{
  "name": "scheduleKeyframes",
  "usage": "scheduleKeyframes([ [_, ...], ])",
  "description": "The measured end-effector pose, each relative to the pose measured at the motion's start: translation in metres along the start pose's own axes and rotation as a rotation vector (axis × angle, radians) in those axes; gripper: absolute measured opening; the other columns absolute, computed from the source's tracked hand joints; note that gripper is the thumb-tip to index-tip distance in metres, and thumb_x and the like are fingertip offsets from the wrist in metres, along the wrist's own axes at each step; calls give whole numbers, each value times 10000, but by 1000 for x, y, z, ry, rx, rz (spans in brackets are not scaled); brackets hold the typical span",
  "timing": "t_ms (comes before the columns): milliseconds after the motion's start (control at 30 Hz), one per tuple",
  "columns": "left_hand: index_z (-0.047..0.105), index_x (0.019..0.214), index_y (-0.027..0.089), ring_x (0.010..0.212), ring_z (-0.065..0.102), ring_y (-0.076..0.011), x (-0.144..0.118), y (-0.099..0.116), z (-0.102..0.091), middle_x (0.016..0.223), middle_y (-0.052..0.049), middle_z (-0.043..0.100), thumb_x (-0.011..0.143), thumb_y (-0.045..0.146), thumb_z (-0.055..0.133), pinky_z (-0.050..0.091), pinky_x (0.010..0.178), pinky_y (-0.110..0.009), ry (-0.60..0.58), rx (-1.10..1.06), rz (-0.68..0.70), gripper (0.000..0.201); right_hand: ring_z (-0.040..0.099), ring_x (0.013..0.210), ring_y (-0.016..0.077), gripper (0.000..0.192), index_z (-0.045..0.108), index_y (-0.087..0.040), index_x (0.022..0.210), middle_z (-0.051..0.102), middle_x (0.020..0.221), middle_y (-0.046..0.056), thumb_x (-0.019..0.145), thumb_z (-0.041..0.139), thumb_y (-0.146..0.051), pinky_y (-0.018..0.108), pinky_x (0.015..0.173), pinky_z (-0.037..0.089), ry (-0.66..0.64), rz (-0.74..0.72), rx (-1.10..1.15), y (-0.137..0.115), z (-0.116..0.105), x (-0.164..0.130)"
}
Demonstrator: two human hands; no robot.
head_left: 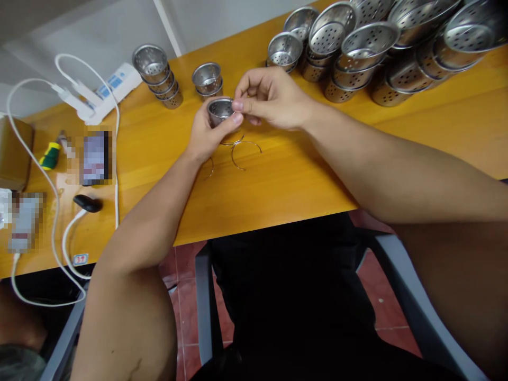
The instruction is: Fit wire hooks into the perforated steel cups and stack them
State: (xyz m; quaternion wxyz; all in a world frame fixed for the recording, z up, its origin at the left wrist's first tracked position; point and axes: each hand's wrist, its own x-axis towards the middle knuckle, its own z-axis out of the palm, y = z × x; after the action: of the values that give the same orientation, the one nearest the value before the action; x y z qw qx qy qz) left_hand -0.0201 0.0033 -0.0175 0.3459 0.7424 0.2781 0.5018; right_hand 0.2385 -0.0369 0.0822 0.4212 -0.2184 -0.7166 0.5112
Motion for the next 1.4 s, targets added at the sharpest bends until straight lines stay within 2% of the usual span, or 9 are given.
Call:
scheduleKeyframes([
  [67, 789, 1446, 397, 1295, 872, -386, 0, 1, 0, 1397, -74, 877, 742, 941, 1128, 733, 1208, -601, -2, -8, 28, 952, 564, 597, 165, 685, 763, -295, 987, 724, 723, -69, 849, 1186, -816, 339, 599, 434, 35, 27, -8, 2, 1, 2],
  [133, 771, 1467, 401, 1368, 850, -406, 0, 3, 0, 1464, -80, 863, 703, 885, 1179, 698, 1269, -613, 18, 21, 45, 993, 551, 593, 165, 720, 751, -300, 955, 696, 683, -79, 812, 1189, -852, 343, 605, 426, 66, 40, -15, 3, 4, 4],
  [367, 717, 1511, 373, 1390, 824, -420, -1, 1, 0, 1482, -98, 831, 807, 895, 1100, 658, 1282, -648, 12, 117, 78, 956, 517, 547, 158, 774, 730, -302, 902, 657, 659, -78, 763, 1149, -938, 369, 563, 383, 75, 33, -42, -4, 10, 3],
  [600, 703, 1528, 430, 1319, 845, -401, -3, 3, 1, 1441, -73, 839, 841, 894, 1072, 688, 1209, -646, 8, 138, 101, 908, 544, 609, 178, 800, 748, -311, 879, 667, 673, -52, 713, 1122, -998, 372, 611, 417, 55, 104, -78, -15, 10, 0],
  [833, 694, 1535, 431, 1299, 845, -400, -2, 2, 3, 1430, -78, 835, 850, 963, 1017, 693, 1183, -648, 30, 132, 140, 925, 499, 616, 154, 736, 781, -289, 886, 682, 747, -35, 846, 1097, -953, 346, 607, 360, 69, 55, -71, -18, 14, -4],
  [1000, 678, 1540, 431, 1302, 844, -402, -1, -3, 4, 1438, -79, 828, 799, 999, 1034, 697, 1195, -638, 27, 128, 141, 999, 541, 679, 178, 748, 774, -291, 901, 673, 770, -16, 831, 1121, -949, 345, 636, 410, 58, 89, -66, -22, 13, -6],
  [1167, 602, 1592, 442, 1425, 804, -415, 0, -4, 7, 1531, -85, 788, 811, 1016, 1015, 657, 1282, -634, 55, 88, 140, 1054, 658, 861, 231, 654, 766, -338, 1035, 780, 1071, 18, 865, 1143, -845, 372, 720, 531, 178, -89, -125, -18, 15, -5],
  [1267, 575, 1587, 441, 1458, 786, -422, 3, 6, 7, 1531, -94, 778, 811, 1043, 987, 640, 1292, -625, 76, 144, 69, 1065, 682, 940, 274, 511, 772, -350, 1011, 797, 1169, 50, 999, 1012, -802, 416, 802, 585, 245, -171, -352, -10, 14, -7],
  [1400, 588, 1575, 424, 1465, 782, -424, 6, 26, 8, 1508, -105, 782, 846, 1076, 918, 629, 1307, -629, 124, 243, 25, 1032, 714, 1111, 334, 321, 802, -365, 1014, 788, 1271, 73, 1177, 803, -642, 480, 890, 627, 225, -212, -498, -9, 12, -13],
])
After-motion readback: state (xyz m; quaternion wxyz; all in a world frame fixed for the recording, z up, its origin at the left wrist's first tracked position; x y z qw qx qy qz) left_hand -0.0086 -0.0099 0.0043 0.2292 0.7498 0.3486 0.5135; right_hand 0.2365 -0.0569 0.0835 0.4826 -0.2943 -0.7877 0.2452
